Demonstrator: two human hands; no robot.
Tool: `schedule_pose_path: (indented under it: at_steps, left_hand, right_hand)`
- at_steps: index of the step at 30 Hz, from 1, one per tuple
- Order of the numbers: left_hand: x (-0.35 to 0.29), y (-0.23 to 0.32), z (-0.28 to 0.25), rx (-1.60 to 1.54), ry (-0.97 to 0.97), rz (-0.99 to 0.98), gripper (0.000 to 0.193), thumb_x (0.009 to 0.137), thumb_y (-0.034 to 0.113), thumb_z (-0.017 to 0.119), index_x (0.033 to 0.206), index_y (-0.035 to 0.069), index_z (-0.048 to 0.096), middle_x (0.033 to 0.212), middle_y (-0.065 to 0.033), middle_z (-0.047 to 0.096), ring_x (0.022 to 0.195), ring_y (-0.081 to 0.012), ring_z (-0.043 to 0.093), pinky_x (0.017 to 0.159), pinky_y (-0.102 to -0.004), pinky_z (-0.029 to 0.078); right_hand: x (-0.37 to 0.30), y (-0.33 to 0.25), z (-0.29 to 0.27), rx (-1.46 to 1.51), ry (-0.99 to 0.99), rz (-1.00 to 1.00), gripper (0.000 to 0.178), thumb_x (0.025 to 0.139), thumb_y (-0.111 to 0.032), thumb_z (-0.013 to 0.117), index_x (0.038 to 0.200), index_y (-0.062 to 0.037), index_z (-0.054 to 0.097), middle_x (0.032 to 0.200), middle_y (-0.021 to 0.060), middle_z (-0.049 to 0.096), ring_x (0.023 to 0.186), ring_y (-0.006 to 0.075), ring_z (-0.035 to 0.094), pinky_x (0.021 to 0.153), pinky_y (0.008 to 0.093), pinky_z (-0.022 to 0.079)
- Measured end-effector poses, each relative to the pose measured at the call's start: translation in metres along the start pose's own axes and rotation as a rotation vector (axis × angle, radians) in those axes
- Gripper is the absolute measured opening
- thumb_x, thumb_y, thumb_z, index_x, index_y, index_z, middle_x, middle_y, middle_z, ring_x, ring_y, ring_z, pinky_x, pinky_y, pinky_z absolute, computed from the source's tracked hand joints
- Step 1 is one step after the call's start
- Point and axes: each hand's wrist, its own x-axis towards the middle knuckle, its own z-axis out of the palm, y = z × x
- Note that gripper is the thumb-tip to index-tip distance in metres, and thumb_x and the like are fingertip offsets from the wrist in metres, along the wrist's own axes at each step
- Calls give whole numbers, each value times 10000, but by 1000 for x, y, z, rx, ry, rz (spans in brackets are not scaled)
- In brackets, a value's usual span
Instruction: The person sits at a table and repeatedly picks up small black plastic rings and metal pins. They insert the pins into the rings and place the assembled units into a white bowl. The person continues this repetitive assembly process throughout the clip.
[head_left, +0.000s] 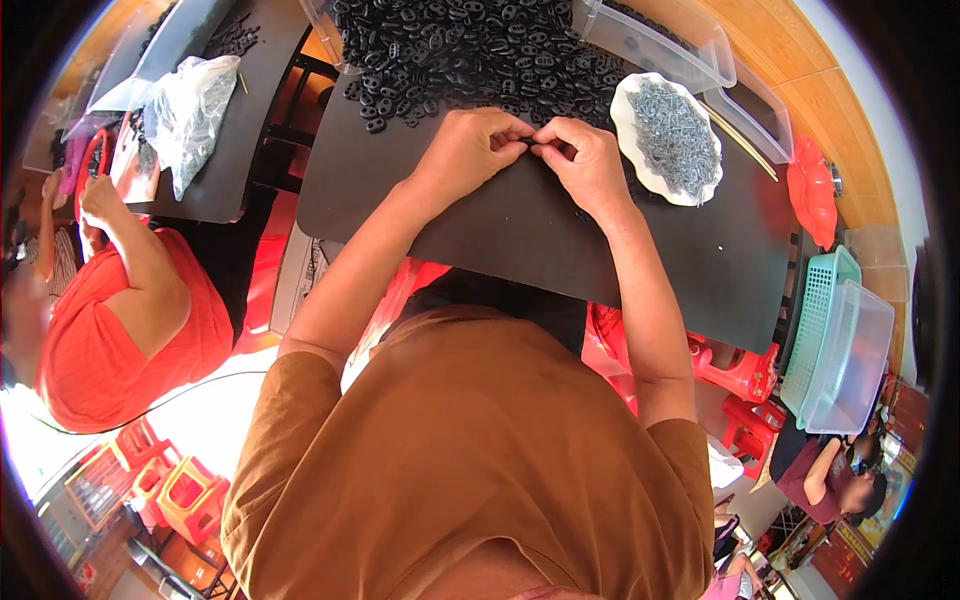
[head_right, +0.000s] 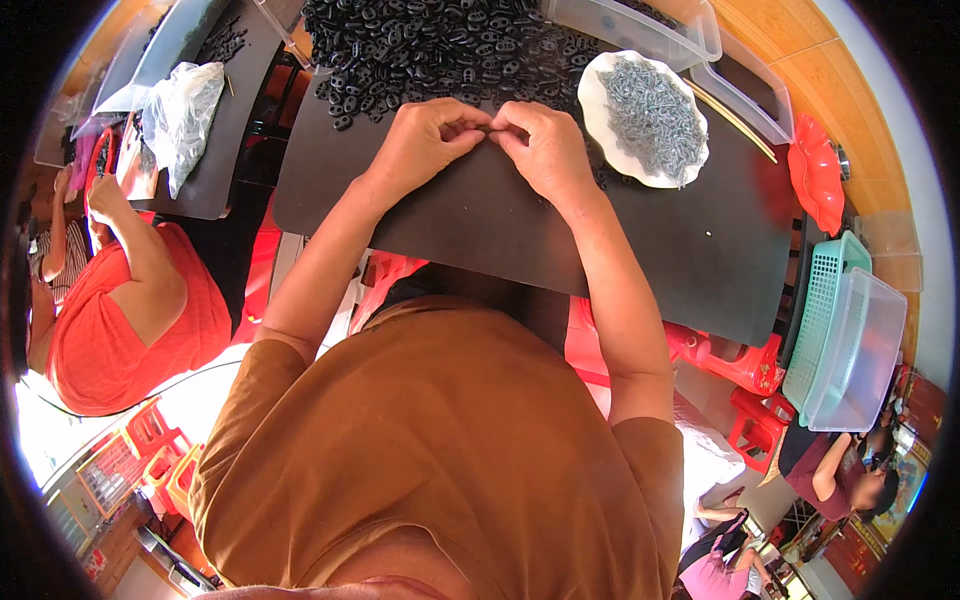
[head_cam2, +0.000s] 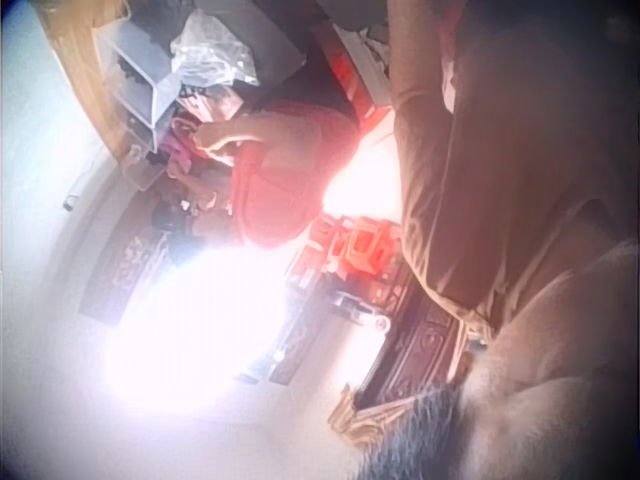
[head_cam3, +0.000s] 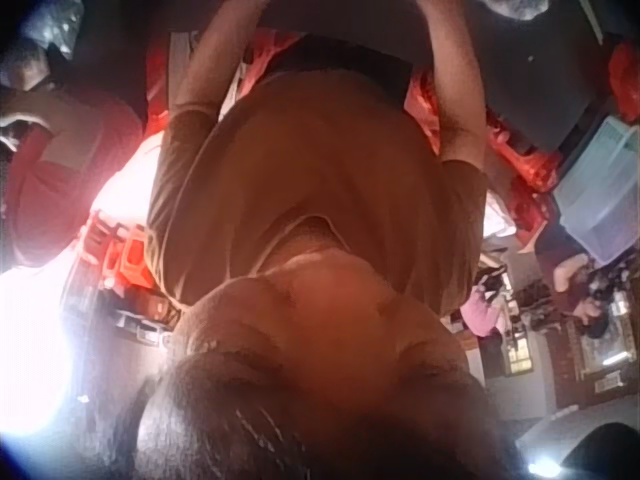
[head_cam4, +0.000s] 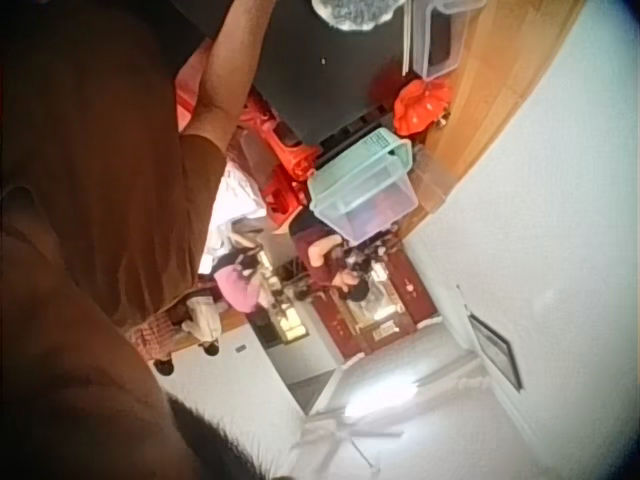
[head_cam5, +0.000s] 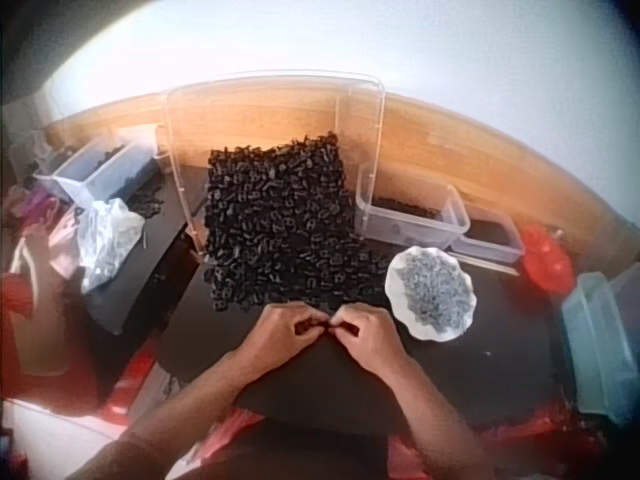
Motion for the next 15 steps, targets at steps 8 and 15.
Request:
schedule_pose_path:
  at_steps: [8,15]
  left_hand:
    - [-3,-3,1,-41,17,7,156,821,0,716,977,-12,725,857,-101,699,756,-168,690,695,-283,550]
    - [-2,-6,2,3,3,39,109,831,-5,718,939,-12,726,855,-69,690,748,-131,682,686,-260,552]
  right_hand:
    - [-1,0,1,41,4,-27,116,770,10,731,849,-27,655,795,90,665,706,236,653,631,339,516]
    - [-1,5,5,81,20,-94,93,769,36,711,817,3,639,787,95,659,731,245,655,659,338,522]
